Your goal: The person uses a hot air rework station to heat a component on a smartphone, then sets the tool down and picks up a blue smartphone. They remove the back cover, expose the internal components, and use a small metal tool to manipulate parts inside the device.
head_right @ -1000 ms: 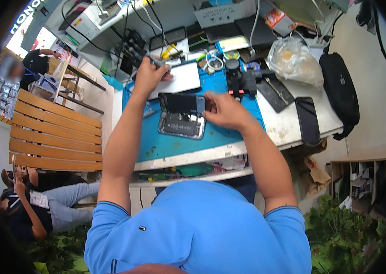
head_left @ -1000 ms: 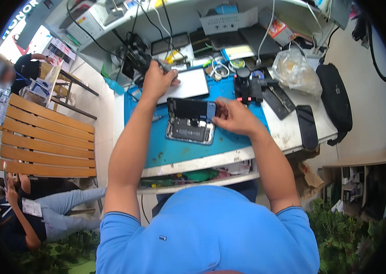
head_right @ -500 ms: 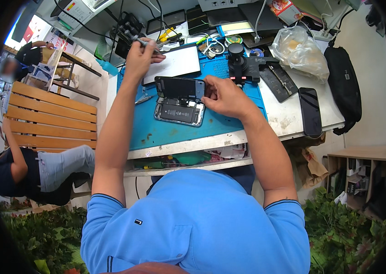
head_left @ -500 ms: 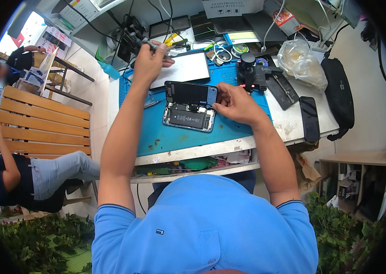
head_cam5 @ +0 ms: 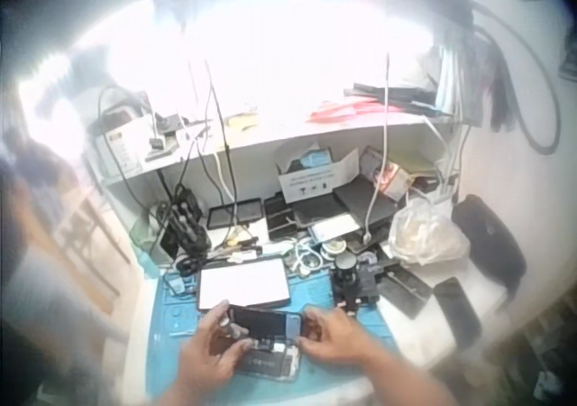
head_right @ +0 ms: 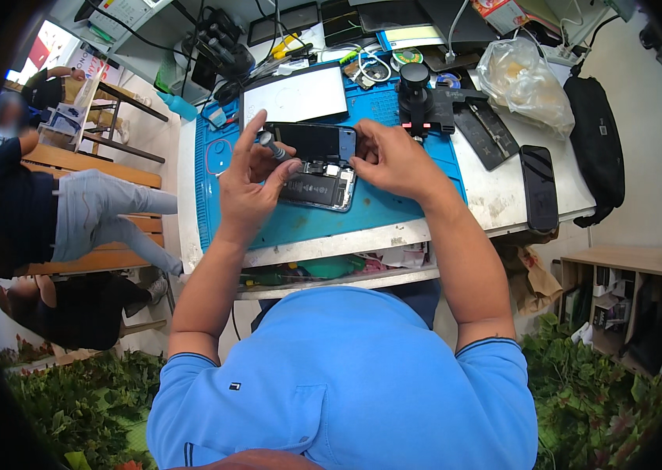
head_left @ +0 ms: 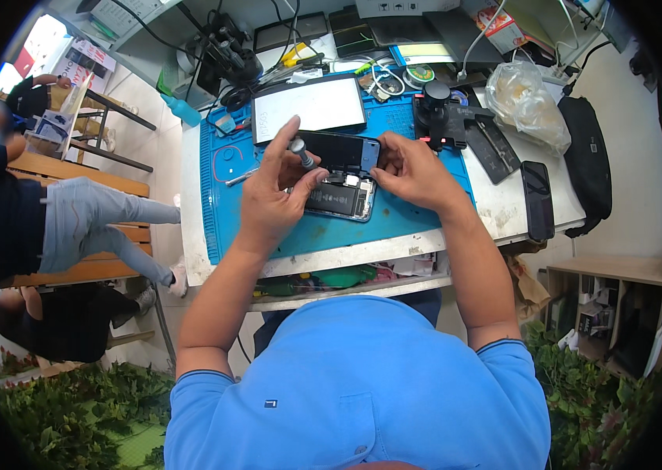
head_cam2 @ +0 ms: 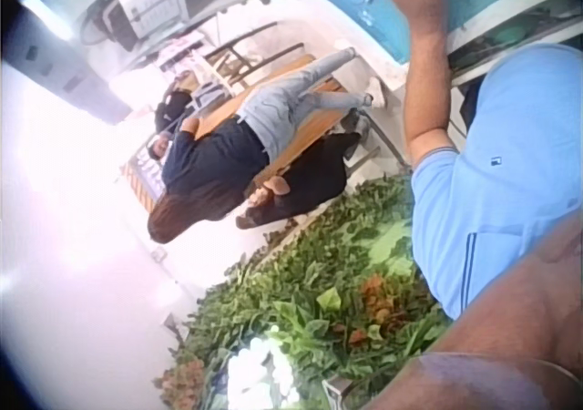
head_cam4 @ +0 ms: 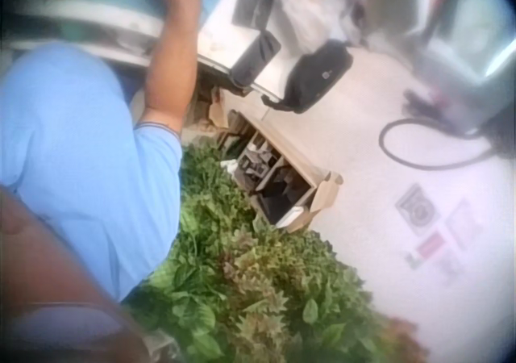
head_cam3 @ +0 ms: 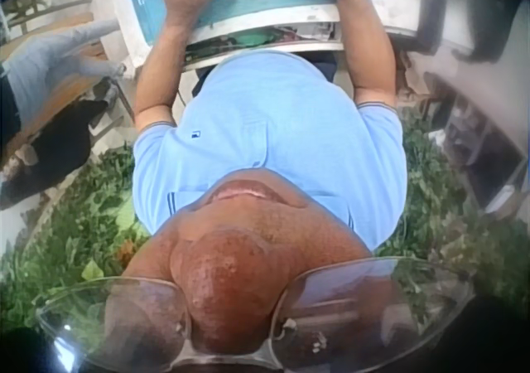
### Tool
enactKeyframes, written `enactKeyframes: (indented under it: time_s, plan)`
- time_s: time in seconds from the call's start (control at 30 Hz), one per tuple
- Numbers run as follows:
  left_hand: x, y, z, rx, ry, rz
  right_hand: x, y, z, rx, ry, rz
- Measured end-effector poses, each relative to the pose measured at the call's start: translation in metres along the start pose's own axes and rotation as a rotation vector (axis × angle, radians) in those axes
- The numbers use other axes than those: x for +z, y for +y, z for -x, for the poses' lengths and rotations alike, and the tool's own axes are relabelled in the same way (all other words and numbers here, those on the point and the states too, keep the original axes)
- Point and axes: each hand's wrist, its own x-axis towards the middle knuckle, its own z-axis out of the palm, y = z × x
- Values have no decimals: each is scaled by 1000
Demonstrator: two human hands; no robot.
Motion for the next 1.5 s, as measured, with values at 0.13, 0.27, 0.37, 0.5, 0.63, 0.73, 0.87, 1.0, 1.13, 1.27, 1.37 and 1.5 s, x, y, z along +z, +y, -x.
enactKeyframes:
  time_s: [0.13, 0.27, 0.37, 0.5, 0.63, 0.73, 0.87, 1.0, 1.13, 1.27, 1.37, 1.5]
  plan:
    - [9, -17, 8, 17, 48, 64, 0, -8, 1, 21, -2, -28]
    - [14, -25, 7, 52, 89, 53, -2, -14, 1, 35, -10, 22]
    - [16, -27, 7, 56, 71, 28, -1, -7, 1, 19, -3, -42]
    - [15, -26, 7, 54, 67, 10, -1, -9, 0, 37, -13, -11]
    - [14, -25, 7, 50, 67, 8, -1, -10, 1, 37, -9, -22]
    - [13, -23, 6, 61, 59, -2, 0, -10, 1, 36, -7, -30]
    - [13, -26, 7, 52, 63, 5, -2, -11, 0, 48, -18, -16]
    - [12, -26, 7, 43, 61, 1, -2, -12, 0, 58, -18, -1]
    - [11, -25, 5, 105, 49, -48, -3, -14, 1, 55, -17, 13]
    - [7, -17, 0, 215, -8, -93, -3, -15, 1, 49, -20, 28]
    - [6, -16, 2, 156, 5, -108, -2, -11, 0, 39, -17, 7]
    - [4, -19, 2, 135, 15, -153, -2, -13, 0, 52, -25, 14]
